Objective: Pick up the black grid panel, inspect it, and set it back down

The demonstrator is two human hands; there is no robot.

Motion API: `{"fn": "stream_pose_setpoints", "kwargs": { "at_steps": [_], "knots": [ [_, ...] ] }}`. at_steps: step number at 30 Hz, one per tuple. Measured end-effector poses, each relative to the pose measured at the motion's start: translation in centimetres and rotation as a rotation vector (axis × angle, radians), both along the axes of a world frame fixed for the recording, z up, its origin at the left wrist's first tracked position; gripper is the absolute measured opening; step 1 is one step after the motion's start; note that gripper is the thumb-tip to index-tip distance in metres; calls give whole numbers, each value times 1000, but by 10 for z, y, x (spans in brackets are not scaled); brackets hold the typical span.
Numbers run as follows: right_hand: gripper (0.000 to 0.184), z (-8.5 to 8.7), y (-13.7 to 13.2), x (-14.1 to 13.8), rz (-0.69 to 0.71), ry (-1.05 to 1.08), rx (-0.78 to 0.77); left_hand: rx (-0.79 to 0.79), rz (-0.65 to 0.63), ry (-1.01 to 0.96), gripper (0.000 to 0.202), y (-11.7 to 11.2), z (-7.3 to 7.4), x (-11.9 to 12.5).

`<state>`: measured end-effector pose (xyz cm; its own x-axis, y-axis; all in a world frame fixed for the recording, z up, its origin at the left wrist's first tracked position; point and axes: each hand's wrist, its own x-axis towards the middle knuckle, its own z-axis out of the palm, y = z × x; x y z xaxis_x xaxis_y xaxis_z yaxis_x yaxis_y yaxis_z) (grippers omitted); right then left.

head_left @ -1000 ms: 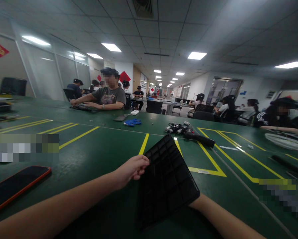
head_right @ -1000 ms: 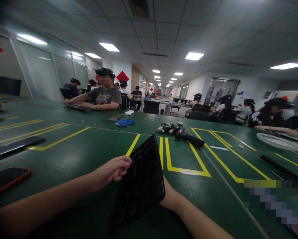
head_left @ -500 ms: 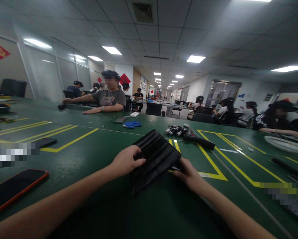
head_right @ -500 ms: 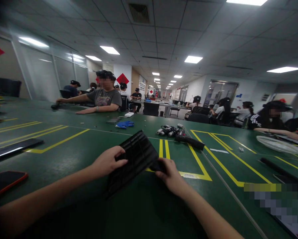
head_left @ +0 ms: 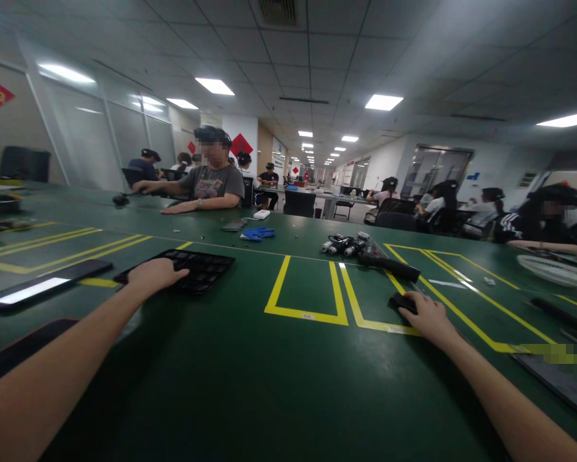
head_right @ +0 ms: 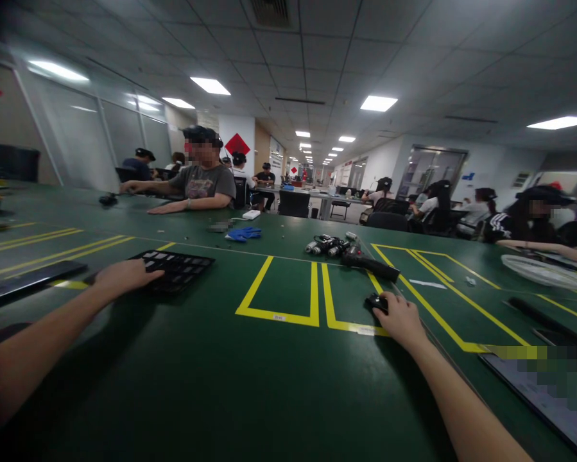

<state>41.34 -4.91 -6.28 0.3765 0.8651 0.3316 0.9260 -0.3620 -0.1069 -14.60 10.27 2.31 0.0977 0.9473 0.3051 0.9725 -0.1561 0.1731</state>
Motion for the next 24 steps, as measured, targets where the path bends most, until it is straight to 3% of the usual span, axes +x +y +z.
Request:
{"fn": "stream_pose_setpoints", "kwargs": {
  "at_steps": [4, 7, 10, 12, 15, 18, 22, 24],
  "knots": [
    [51, 16, -5, -29, 11, -94, 127, 55, 12, -116, 33, -12, 6, 42],
    [52, 27, -8, -72, 238, -20, 159, 4, -158, -177, 41, -35, -7, 98],
    [54, 29, -16, -123, 483, 95, 66, -94, -380, -198, 41, -66, -34, 148],
    [55, 26, -26, -151, 622, 135, -11, -122, -622, -145, 43, -84, -51, 168],
    [54, 21, -39, -176, 773, 134, -134, -174, -867, -20, 43, -99, -65, 181],
    [50, 19, -45, -184, 813, 128, -183, -183, -903, 24, 38, -103, -63, 181],
    [49, 26, -37, -170, 811, 93, -134, -76, -955, 12, 40, -121, -50, 178],
    [46, 29, -29, -149, 714, 0, -60, -91, -1058, 46, 38, -140, -45, 178]
  ]
}}
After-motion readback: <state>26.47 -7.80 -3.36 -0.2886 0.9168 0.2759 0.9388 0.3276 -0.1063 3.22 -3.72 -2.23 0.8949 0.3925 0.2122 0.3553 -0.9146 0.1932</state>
